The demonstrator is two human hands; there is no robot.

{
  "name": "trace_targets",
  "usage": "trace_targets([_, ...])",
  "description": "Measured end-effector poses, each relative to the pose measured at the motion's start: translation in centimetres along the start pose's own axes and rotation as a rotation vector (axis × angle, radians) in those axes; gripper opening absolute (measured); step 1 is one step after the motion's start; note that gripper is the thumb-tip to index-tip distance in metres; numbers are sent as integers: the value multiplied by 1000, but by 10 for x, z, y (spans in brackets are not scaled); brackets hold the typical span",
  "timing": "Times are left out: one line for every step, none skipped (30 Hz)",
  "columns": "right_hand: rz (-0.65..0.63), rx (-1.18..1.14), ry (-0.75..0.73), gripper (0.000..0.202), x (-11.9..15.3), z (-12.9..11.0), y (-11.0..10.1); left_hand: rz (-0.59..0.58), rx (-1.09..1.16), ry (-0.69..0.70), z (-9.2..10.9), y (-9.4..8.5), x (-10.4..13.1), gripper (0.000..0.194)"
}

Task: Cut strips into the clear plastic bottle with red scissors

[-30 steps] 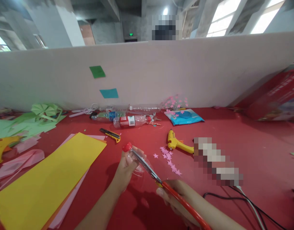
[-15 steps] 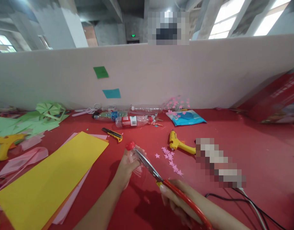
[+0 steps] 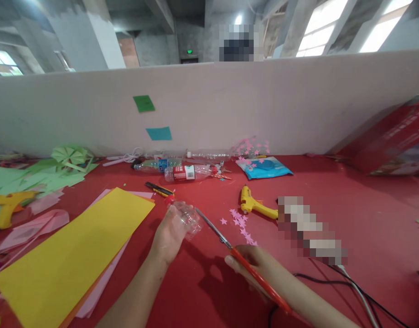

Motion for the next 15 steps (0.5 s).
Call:
trace_targets([6, 34, -12, 51, 0, -1, 0, 26, -3, -12, -1, -2, 0, 26])
trace_targets([15, 67, -26, 51, -1, -2, -1, 50, -8, -21, -2, -4, 0, 25])
trace_targets([26, 98, -37, 51, -1, -3, -1, 68, -14, -28, -3, -6, 0, 24])
trace_targets([35, 124, -47, 52, -2, -4, -2, 76, -18, -33, -3, -7, 0, 25])
trace_targets([41, 145, -53, 52, -2, -5, -3, 75, -24, -37, -4, -7, 0, 25])
trace_targets([43, 156, -57, 52, -2, -6, -4, 69, -30, -38, -4, -6, 0, 24])
trace_targets([38, 152, -60, 52, -2, -7, -4, 60, -36, -33, -3, -6, 0, 23])
trace_targets([19, 131, -62, 51, -1, -7, -4, 50, -41, -20, -2, -5, 0, 22])
trace_targets([-7, 99, -65, 50, 0, -8, -4, 43, -42, 0, 0, -4, 0, 22])
trace_targets([-34, 73, -73, 49, 2, -10, -4, 41, -40, 21, 2, -4, -1, 22])
trace_targets([-51, 64, -88, 48, 5, -12, -5, 47, -36, 41, 5, -4, -2, 23])
trace_targets([-64, 71, -106, 47, 8, -15, -7, 60, -31, 54, 7, -4, -2, 23])
trace_targets([-55, 124, -139, 48, 10, -19, -10, 78, -27, 61, 9, -5, -3, 22])
trace_targets([-46, 178, -157, 47, 13, -22, -12, 97, -20, 65, 11, -7, -3, 20])
trace_targets([-42, 233, -168, 46, 14, -24, -14, 113, -11, 61, 12, -7, -3, 18])
Point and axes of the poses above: each hand's wrist, its own x-axis away from the middle knuckle, its own y-axis out of the palm, z = x × y, the point moved 9 cm from there along -x, towards the middle knuckle, and after that the axes turned 4 degrees about -x, right-handed, at the moved point
